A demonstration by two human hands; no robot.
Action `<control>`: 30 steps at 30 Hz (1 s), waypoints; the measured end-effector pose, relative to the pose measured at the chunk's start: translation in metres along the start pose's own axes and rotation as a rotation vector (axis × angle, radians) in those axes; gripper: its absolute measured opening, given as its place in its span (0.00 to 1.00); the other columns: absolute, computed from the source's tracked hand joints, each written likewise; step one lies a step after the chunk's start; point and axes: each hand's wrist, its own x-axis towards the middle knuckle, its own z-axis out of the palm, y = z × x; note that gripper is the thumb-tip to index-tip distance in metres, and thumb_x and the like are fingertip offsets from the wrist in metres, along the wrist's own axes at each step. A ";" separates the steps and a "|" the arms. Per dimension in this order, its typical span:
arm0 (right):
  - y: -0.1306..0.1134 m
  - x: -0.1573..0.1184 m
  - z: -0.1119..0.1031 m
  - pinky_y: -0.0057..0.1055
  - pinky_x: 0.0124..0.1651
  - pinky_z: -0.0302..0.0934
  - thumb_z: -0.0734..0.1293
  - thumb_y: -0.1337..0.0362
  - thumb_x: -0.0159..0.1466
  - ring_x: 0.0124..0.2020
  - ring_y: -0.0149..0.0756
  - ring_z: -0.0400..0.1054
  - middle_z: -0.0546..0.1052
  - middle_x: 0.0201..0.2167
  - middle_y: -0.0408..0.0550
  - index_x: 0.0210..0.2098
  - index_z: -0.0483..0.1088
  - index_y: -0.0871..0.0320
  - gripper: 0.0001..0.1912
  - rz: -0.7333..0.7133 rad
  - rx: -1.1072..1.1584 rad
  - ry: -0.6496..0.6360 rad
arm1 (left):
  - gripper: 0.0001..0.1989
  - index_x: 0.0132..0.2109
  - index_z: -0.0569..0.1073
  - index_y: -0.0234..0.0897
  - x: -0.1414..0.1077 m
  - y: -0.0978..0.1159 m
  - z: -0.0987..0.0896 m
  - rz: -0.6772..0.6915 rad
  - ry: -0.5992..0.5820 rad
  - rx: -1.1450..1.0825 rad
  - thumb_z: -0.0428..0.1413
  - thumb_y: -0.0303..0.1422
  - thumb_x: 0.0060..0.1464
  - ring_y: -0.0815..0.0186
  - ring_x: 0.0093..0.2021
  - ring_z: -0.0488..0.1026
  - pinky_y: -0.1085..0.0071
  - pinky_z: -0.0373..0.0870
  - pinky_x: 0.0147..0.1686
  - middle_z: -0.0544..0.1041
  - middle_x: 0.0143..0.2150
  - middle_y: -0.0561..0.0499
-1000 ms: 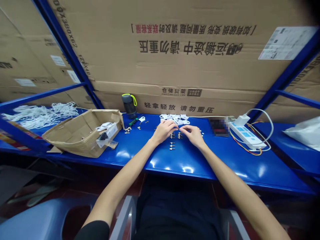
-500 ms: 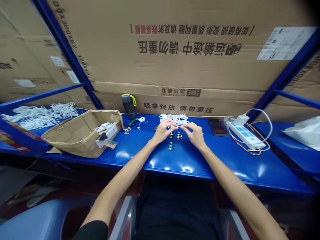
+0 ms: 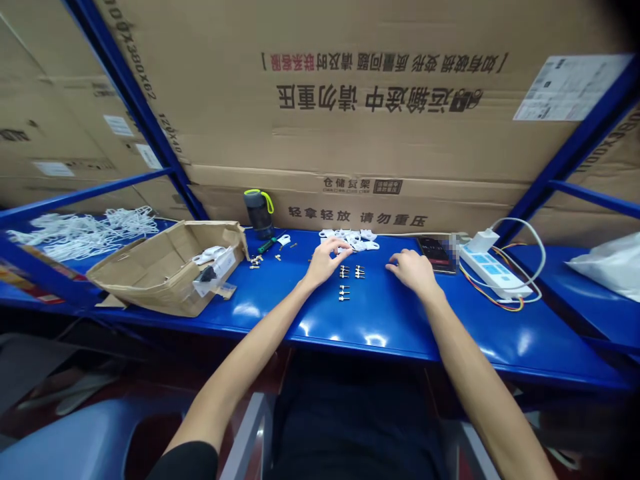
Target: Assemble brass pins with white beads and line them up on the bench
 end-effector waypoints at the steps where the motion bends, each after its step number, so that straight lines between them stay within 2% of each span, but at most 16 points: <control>1: 0.002 0.000 0.000 0.39 0.52 0.63 0.66 0.55 0.72 0.56 0.50 0.71 0.79 0.51 0.58 0.50 0.80 0.55 0.16 0.009 -0.005 -0.019 | 0.12 0.42 0.82 0.40 0.000 0.000 0.000 -0.005 0.001 0.010 0.60 0.43 0.66 0.64 0.39 0.74 0.66 0.72 0.45 0.80 0.43 0.48; 10: 0.001 0.000 -0.003 0.33 0.51 0.65 0.65 0.69 0.68 0.52 0.45 0.76 0.83 0.48 0.53 0.45 0.82 0.55 0.14 0.039 0.047 -0.060 | 0.12 0.42 0.81 0.40 0.000 -0.002 0.000 -0.002 -0.003 0.022 0.59 0.43 0.66 0.65 0.38 0.73 0.66 0.71 0.44 0.80 0.44 0.49; 16: 0.001 0.004 0.001 0.32 0.52 0.66 0.67 0.69 0.67 0.51 0.45 0.77 0.84 0.47 0.52 0.47 0.82 0.54 0.13 0.038 0.166 -0.056 | 0.13 0.43 0.81 0.40 -0.001 -0.003 0.001 0.002 -0.032 0.020 0.58 0.43 0.67 0.63 0.41 0.74 0.66 0.71 0.44 0.79 0.44 0.49; 21: -0.005 0.005 0.003 0.32 0.54 0.66 0.68 0.69 0.67 0.50 0.42 0.77 0.84 0.46 0.48 0.45 0.82 0.53 0.12 -0.093 0.296 -0.037 | 0.14 0.43 0.81 0.40 -0.001 -0.002 0.000 0.004 -0.030 0.029 0.58 0.44 0.67 0.64 0.39 0.73 0.65 0.72 0.44 0.79 0.43 0.48; 27: 0.005 0.006 0.004 0.31 0.50 0.67 0.72 0.66 0.65 0.47 0.44 0.78 0.85 0.43 0.50 0.43 0.83 0.55 0.08 -0.140 0.274 -0.073 | 0.14 0.43 0.81 0.39 0.000 -0.001 -0.001 -0.003 -0.032 0.038 0.58 0.44 0.67 0.62 0.43 0.75 0.65 0.73 0.45 0.80 0.45 0.47; 30: 0.009 0.007 0.006 0.30 0.49 0.67 0.72 0.69 0.64 0.46 0.43 0.79 0.85 0.42 0.50 0.43 0.83 0.56 0.09 -0.142 0.271 -0.108 | 0.13 0.43 0.81 0.39 -0.001 -0.002 -0.001 -0.007 -0.039 0.042 0.58 0.43 0.67 0.62 0.44 0.75 0.66 0.73 0.45 0.80 0.45 0.47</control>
